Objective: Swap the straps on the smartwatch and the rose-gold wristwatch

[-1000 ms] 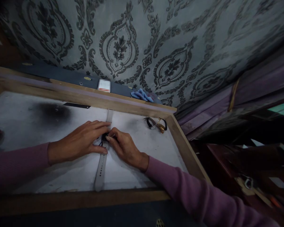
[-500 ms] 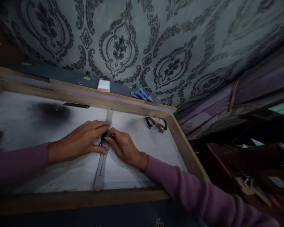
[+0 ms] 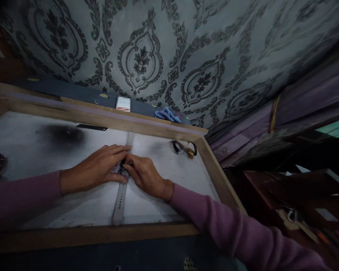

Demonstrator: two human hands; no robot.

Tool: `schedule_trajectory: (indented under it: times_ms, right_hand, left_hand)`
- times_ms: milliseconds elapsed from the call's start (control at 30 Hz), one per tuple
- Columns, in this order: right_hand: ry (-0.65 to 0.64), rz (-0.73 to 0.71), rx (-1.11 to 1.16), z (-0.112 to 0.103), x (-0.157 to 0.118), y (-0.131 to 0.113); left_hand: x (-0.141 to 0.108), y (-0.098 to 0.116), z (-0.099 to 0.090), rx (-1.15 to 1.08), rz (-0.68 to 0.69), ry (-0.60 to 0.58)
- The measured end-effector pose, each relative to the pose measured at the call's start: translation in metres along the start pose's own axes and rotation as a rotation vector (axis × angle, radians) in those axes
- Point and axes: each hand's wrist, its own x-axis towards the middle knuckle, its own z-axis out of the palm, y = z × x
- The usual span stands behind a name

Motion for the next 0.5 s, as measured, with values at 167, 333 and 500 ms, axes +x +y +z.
schedule_trajectory:
  times_ms: [167, 333, 500]
  right_hand:
    - [-0.005, 0.019, 0.014, 0.002, -0.001, 0.000]
    - [0.107, 0.172, 0.229, -0.001, 0.000, -0.001]
    - [0.182, 0.476, 0.557, -0.012, 0.003, 0.000]
  left_hand:
    - [0.000, 0.000, -0.001, 0.024, 0.022, 0.010]
    - [-0.001, -0.001, 0.000, 0.036, -0.001, 0.005]
    - [-0.003, -0.003, 0.000, -0.014, 0.021, 0.034]
